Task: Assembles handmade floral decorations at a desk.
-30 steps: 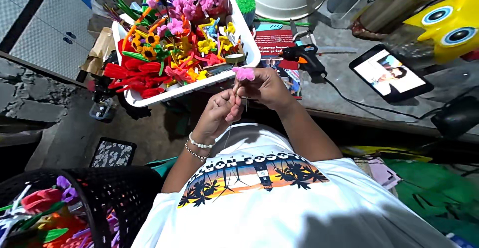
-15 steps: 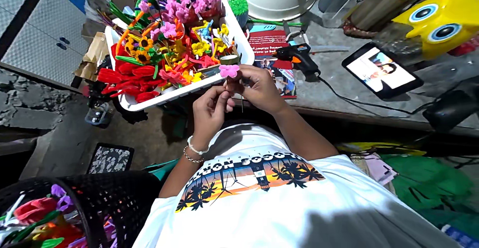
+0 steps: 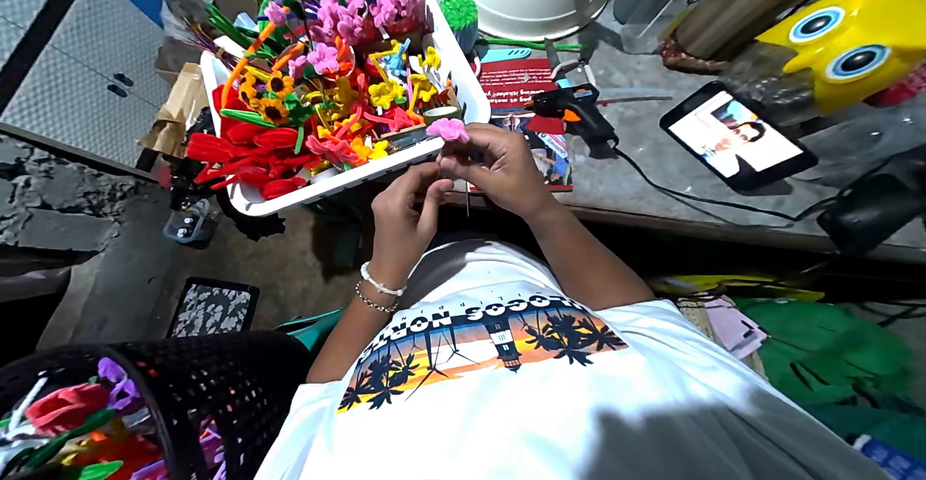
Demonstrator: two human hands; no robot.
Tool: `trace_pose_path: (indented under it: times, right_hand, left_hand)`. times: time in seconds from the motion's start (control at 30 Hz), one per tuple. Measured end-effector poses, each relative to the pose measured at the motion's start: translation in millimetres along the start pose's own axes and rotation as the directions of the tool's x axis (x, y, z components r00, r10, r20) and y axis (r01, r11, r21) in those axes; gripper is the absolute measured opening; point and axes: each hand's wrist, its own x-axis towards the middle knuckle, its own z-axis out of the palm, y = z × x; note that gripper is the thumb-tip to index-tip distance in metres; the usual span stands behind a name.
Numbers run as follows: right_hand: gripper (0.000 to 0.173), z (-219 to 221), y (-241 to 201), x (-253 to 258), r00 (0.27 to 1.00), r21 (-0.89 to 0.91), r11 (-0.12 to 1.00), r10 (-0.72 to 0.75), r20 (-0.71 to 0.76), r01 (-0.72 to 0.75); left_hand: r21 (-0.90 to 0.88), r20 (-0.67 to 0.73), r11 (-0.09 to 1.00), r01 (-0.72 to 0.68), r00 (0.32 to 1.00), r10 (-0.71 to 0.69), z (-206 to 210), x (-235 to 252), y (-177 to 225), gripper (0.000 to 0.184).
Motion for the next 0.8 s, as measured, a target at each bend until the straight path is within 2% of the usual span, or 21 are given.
trace_pose_path:
  times: [0.07,0.1,0.17,0.2,0.27,0.33,0.4,0.57,0.67,0.7,0.73,0.8]
  right_hand:
    - [0.012,3,-4,0,1.000,-0.057,0.998,-0.007,-0.008,0.006]
    - [0.012,4,-6,1,1.000,-0.053,0.999,-0.008,0.006,0.009]
    - [0.011,2,-6,2,0.998,0.034,0.999,-0.017,0.055,0.016]
    - [0.010,2,-6,1,0.997,0.101,0.995,-0.015,0.080,0.007]
    - [0.010,-1,-8,2,0.991,0.241,0.970,0.006,0.133,-0.038]
    - [0.010,-2,-11,3,0.984,0.359,0.929,0.025,0.176,-0.088]
    - [0.009,-3,-10,3,0.975,0.428,0.895,0.031,0.222,-0.126]
    - [0.010,-5,-8,2,0.961,0.500,0.854,-0.001,0.278,-0.144]
    - [0.014,-6,-7,0,0.962,0.444,0.890,-0.026,0.272,-0.101]
    - [0.014,-6,-7,0,0.967,0.405,0.911,-0.032,0.252,-0.076]
    - [0.014,-7,-7,0,0.973,0.352,0.935,-0.039,0.226,-0.045]
    - [0.014,-7,-6,0,0.986,0.230,0.973,-0.050,0.161,0.011]
  left_hand:
    - [0.070,-0.049,0.997,-0.045,0.998,0.048,3,-2,-2,0.016]
    - [0.010,-0.062,0.999,-0.031,0.998,0.032,3,-2,-1,0.014]
    - [-0.228,-0.036,0.972,0.059,0.997,-0.070,1,-1,4,0.012]
    - [-0.371,0.007,0.921,0.121,0.992,-0.128,0,-2,6,0.011]
    - [-0.627,0.136,0.742,0.239,0.971,-0.197,-4,-3,8,0.013]
    - [-0.769,0.252,0.547,0.331,0.943,-0.216,-6,-3,10,0.012]
    - [-0.824,0.334,0.409,0.392,0.919,-0.208,-6,-3,11,0.010]
    - [-0.854,0.456,0.187,0.485,0.872,-0.178,-4,-2,11,0.009]
    - [-0.835,0.539,0.064,0.547,0.835,-0.106,-4,-3,7,0.009]
    - [-0.833,0.538,0.086,0.547,0.836,-0.108,-4,-2,5,0.009]
    - [-0.833,0.511,0.169,0.527,0.849,-0.133,-5,-1,4,0.010]
    - [-0.757,0.362,0.516,0.400,0.915,-0.178,-8,1,2,0.015]
